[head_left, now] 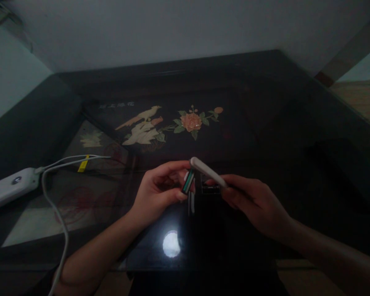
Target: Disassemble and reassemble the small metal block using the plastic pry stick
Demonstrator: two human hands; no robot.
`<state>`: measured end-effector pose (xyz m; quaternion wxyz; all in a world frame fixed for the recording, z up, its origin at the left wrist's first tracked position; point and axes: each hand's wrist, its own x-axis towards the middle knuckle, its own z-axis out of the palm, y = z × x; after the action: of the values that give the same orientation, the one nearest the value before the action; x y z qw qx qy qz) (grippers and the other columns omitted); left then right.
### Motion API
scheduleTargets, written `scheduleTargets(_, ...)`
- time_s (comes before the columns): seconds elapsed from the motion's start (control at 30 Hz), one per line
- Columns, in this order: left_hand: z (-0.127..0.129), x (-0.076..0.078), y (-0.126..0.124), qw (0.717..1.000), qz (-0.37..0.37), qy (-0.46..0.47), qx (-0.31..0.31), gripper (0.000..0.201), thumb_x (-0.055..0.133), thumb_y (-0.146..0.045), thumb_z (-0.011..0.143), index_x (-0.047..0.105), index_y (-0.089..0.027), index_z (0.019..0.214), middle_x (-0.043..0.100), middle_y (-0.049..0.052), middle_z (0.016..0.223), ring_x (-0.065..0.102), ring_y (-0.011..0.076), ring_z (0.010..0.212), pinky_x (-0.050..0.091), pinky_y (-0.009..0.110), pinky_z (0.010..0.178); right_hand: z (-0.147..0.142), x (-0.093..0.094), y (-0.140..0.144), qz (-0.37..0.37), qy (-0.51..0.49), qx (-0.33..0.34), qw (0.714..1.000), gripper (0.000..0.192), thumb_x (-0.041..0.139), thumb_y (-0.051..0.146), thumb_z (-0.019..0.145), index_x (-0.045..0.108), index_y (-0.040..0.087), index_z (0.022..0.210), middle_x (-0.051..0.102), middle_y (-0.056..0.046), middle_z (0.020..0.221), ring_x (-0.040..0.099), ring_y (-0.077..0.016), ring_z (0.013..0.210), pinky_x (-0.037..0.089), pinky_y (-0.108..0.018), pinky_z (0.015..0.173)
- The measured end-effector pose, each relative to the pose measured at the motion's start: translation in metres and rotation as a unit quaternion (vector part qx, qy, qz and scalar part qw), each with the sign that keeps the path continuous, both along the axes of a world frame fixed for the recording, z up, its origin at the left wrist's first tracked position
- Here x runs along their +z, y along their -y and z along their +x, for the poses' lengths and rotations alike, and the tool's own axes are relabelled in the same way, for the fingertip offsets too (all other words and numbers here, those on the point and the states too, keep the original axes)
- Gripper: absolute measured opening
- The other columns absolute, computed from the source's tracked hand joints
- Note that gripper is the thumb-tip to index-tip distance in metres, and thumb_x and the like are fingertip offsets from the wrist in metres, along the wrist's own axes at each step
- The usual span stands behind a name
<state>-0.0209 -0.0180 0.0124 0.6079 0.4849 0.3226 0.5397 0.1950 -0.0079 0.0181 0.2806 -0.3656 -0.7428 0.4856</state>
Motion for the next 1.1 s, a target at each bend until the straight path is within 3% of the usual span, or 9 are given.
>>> scheduleTargets(0.17, -0.0009, 0.0004, 0.0, 1.0, -0.003, -0.019, -0.004, 0.043, 0.084, -0.034, 0.066, 0.074, -0.022, 0.106, 0.068, 0.0, 0.07, 0.058, 0.0103, 0.06, 0.049, 0.018, 0.058, 0.0012, -0.0013, 0.0002, 0.026, -0.008, 0.064, 0.998, 0.026, 0.049, 0.029, 0.095, 0.069, 0.018, 0.107, 0.066, 0.0, 0.073, 0.053, -0.009, 0.056, 0.04, -0.019, 0.05)
scheduleTargets(0.33, -0.0016, 0.0, 0.0003, 1.0, -0.008, -0.009, -0.002, 0.039, 0.083, -0.029, 0.068, 0.073, -0.026, 0.106, 0.069, -0.002, 0.07, 0.061, 0.0097, 0.061, 0.05, 0.017, 0.059, 0.0005, -0.0009, -0.0006, -0.005, -0.002, 0.001, 1.0, 0.027, 0.047, 0.029, 0.096, 0.067, 0.015, 0.107, 0.066, -0.001, 0.076, 0.053, -0.009, 0.057, 0.041, -0.019, 0.052)
scheduleTargets(0.47, -0.001, -0.0001, 0.0001, 1.0, -0.003, -0.029, 0.007, 0.04, 0.083, -0.027, 0.067, 0.074, -0.023, 0.105, 0.07, 0.0, 0.074, 0.061, 0.0103, 0.062, 0.051, 0.018, 0.06, -0.0005, -0.0004, -0.0007, 0.008, -0.009, 0.078, 0.997, 0.025, 0.05, 0.029, 0.094, 0.069, 0.017, 0.103, 0.066, -0.001, 0.074, 0.054, -0.0099, 0.059, 0.041, -0.019, 0.053)
scheduleTargets(0.63, -0.0005, 0.0003, -0.0006, 1.0, -0.002, -0.005, 0.009, 0.039, 0.084, -0.027, 0.066, 0.074, -0.027, 0.103, 0.069, -0.002, 0.071, 0.061, 0.0101, 0.061, 0.051, 0.019, 0.062, -0.0002, -0.0021, -0.0011, -0.023, -0.016, 0.005, 1.0, 0.028, 0.045, 0.029, 0.097, 0.066, 0.015, 0.108, 0.062, 0.001, 0.069, 0.048, -0.008, 0.053, 0.037, -0.018, 0.049)
scheduleTargets(0.8, -0.0017, 0.0009, -0.0002, 0.999, 0.002, -0.035, 0.005, 0.04, 0.083, -0.029, 0.068, 0.074, -0.023, 0.106, 0.071, 0.001, 0.074, 0.063, 0.0124, 0.065, 0.052, 0.02, 0.063, -0.0001, -0.0011, 0.0007, -0.013, -0.018, 0.086, 0.996, 0.024, 0.049, 0.03, 0.094, 0.069, 0.017, 0.103, 0.068, -0.002, 0.079, 0.058, -0.0108, 0.065, 0.044, -0.019, 0.058)
scheduleTargets(0.97, -0.0028, -0.001, -0.0001, 1.0, 0.003, -0.023, 0.005, 0.041, 0.083, -0.032, 0.067, 0.073, -0.024, 0.106, 0.071, 0.001, 0.072, 0.063, 0.0128, 0.063, 0.052, 0.021, 0.062, -0.0015, -0.002, 0.0004, -0.016, -0.01, 0.005, 1.0, 0.029, 0.046, 0.031, 0.096, 0.067, 0.016, 0.106, 0.064, 0.0, 0.073, 0.048, -0.0084, 0.053, 0.039, -0.019, 0.05)
scheduleTargets(1.1, -0.0023, -0.0004, 0.0, 0.998, 0.006, -0.052, 0.021, 0.044, 0.083, -0.034, 0.066, 0.073, -0.021, 0.107, 0.072, 0.003, 0.075, 0.063, 0.0141, 0.063, 0.052, 0.022, 0.06, -0.0023, -0.0014, 0.0007, 0.01, -0.005, 0.067, 0.998, 0.029, 0.047, 0.035, 0.095, 0.07, 0.017, 0.103, 0.061, 0.0, 0.067, 0.046, -0.0087, 0.051, 0.036, -0.019, 0.048)
